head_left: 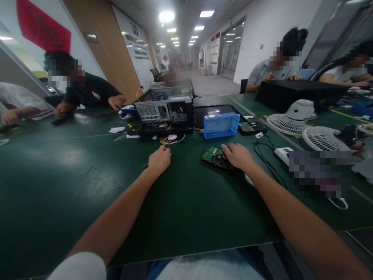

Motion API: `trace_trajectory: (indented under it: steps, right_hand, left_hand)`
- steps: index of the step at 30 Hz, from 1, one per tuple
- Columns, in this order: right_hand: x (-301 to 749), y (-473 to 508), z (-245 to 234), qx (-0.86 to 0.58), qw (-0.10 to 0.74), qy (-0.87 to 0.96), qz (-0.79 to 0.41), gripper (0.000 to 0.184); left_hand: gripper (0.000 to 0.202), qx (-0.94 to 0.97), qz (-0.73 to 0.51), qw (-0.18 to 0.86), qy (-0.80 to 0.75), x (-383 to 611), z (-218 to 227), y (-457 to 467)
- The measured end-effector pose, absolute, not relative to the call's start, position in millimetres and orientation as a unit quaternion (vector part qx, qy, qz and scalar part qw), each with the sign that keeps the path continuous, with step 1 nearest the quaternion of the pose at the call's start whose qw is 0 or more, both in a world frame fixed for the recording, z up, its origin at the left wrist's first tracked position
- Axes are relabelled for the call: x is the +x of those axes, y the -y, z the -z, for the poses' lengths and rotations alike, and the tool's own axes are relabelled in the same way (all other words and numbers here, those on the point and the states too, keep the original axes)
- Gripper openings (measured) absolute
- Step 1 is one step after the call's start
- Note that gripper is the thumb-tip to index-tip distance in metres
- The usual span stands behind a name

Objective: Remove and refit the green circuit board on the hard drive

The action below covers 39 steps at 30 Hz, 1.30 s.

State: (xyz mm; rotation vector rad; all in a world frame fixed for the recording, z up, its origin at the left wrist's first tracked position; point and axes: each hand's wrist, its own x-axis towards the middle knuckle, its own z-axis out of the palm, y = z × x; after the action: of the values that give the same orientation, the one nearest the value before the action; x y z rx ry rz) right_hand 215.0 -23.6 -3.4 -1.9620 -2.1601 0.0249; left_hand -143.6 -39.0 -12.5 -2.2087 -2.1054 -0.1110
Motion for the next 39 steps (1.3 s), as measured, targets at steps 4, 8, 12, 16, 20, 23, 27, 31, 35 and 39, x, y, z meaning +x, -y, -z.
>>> trace_trajectory:
  steps: [4,8,12,16,20,23,27,31,35,39]
  right_hand:
    - [223,19,-1,-0.657,0.095,0.748,-0.006,0.065]
    - [241,10,-6,-0.654,0.079,0.752,-0.014,0.049]
    - [259,4,-8,-0.655,0.060,0.751,-0.058,0.040]
    - [265,8,-9,-0.619,0.087,0.769,-0.132,0.038]
    - [263,13,-10,-0.612,0.100,0.765,-0.176,0.036]
    - [264,12,-9,-0.615,0.096,0.757,-0.200,0.036]
    - [264,11,-5,-0.608,0.092,0.740,-0.272,0.035]
    - [261,10,-1,-0.592,0.093,0.726,-0.337,0.033]
    - [259,10,2,-0.578,0.101,0.719,-0.372,0.034]
    - [256,12,4,-0.567,0.107,0.717,-0.391,0.031]
  left_hand:
    - [0.029,-0.731,0.050,0.030,0.680,-147,12,41]
    - [0.028,-0.727,0.055,0.020,0.684,-147,9,41]
    - [0.030,-0.725,0.052,0.020,0.686,-144,9,40]
    - [0.031,-0.731,0.051,0.042,0.679,-145,11,40]
    - [0.030,-0.732,0.053,0.044,0.678,-145,13,39]
    - [0.028,-0.728,0.053,0.036,0.682,-145,12,38]
    - [0.027,-0.737,0.069,0.047,0.671,-139,8,44]
    - [0.027,-0.783,0.106,0.056,0.611,-115,-2,56]
    - [0.028,-0.821,0.137,0.071,0.549,-76,-12,56]
    - [0.024,-0.822,0.160,0.074,0.542,-47,-10,47]
